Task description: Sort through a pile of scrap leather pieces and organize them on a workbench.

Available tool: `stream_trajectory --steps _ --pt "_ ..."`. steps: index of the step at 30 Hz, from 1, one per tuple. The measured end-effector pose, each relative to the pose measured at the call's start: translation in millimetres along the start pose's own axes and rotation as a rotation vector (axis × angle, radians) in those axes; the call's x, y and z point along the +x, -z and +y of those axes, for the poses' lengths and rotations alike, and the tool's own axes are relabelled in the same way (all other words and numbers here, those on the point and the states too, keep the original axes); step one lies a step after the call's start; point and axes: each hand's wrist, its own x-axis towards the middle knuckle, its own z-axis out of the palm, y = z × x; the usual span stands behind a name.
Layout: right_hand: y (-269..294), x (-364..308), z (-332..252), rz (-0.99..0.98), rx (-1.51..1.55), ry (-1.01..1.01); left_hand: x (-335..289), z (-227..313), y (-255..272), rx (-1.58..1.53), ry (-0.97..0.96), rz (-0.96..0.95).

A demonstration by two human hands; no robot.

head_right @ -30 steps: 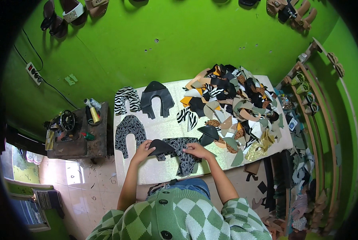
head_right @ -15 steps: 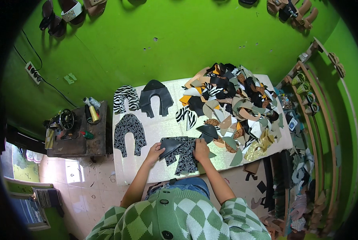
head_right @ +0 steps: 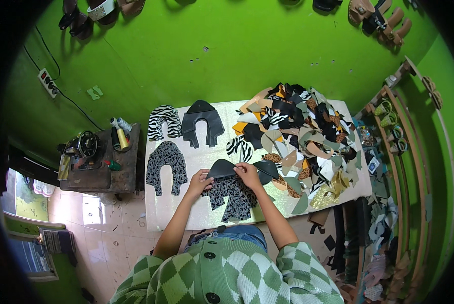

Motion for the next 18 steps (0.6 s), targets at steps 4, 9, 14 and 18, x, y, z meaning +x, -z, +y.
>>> stream_trajectory --steps 4,9,14,18 --pt "5 6 0 -0.017 -0.127 0.022 14 -20 12 0.042 -0.079 0.035" --pt "6 -4 2 -0.031 -0.258 0.032 14 -49 10 0.121 -0.057 0.095" --pt "11 -10 18 -0.044 -0.308 -0.010 7 -60 0 0.377 -0.149 0.219" --pt "10 -9 30 -0.065 -0.281 -0.038 4 -67 -2 0.463 -0.122 0.286"
